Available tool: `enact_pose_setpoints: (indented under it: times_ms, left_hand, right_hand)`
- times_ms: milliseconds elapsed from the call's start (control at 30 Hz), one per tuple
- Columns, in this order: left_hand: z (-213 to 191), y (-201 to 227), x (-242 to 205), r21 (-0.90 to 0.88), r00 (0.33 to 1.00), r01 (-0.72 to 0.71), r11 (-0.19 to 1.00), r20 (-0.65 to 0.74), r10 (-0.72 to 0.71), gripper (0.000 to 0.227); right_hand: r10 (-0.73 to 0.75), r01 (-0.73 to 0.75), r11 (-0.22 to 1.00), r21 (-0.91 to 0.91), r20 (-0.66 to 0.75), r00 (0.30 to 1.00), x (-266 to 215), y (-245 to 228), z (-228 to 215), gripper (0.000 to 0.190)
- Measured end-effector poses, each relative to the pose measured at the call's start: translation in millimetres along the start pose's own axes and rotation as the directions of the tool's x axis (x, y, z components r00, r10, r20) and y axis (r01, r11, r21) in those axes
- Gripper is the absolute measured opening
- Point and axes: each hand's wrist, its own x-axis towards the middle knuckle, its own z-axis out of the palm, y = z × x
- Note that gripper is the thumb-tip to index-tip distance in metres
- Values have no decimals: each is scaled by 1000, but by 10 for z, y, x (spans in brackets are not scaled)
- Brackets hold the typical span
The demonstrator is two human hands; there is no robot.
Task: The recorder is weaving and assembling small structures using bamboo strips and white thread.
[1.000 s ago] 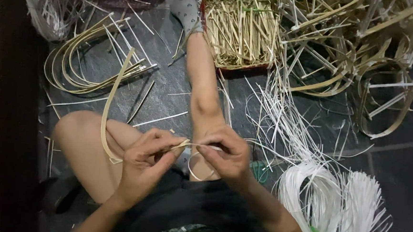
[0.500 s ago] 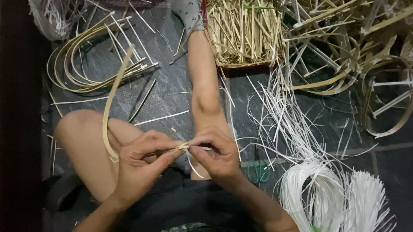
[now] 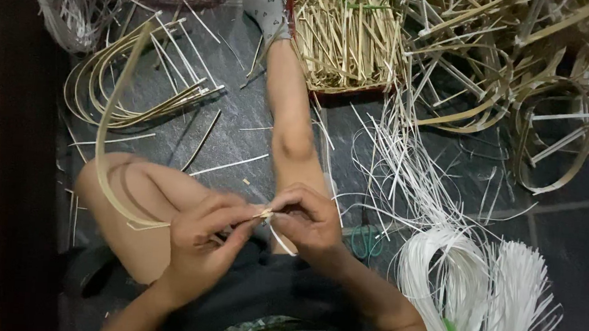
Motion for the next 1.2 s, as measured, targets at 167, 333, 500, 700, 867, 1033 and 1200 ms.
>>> enact_pose_setpoints:
  times_ms: [167,333,500,700,867,1033,1200]
  left_hand:
    - [-18,6,-57,-19,997,75,997,12,-75,25]
    - [-21,-12,-79,-68,998,58,996,10,-57,19]
    - [-47,-78,-127,-120,995,99,988,29,-97,19]
    - [-29,-109,-160,-228,987,161,960,40,-156,18]
    - [-38,-65,-92,-189,995,96,977,21,-93,14]
    - [-40,-41,-59,-156,989,134,979,82,-123,12]
    - [-83,3,-37,-206,990,124,971,96,-106,16]
  right_hand:
    - [49,-49,999,6,48,998,33,-65,19,16]
    - [-2,-3,998,67,68,998,3,132,-11,12]
    - [-52,61,996,-67,131,990,96,14,-11,14]
    - [88,-82,995,-63,111,990,84,18,-23,12]
    - [5,13,982,-189,97,995,103,-112,-59,10]
    - [-107,126,965,-230,97,990,117,-135,-31,12]
    - [-143,169,936,-308,108,984,126,-169,-19,11]
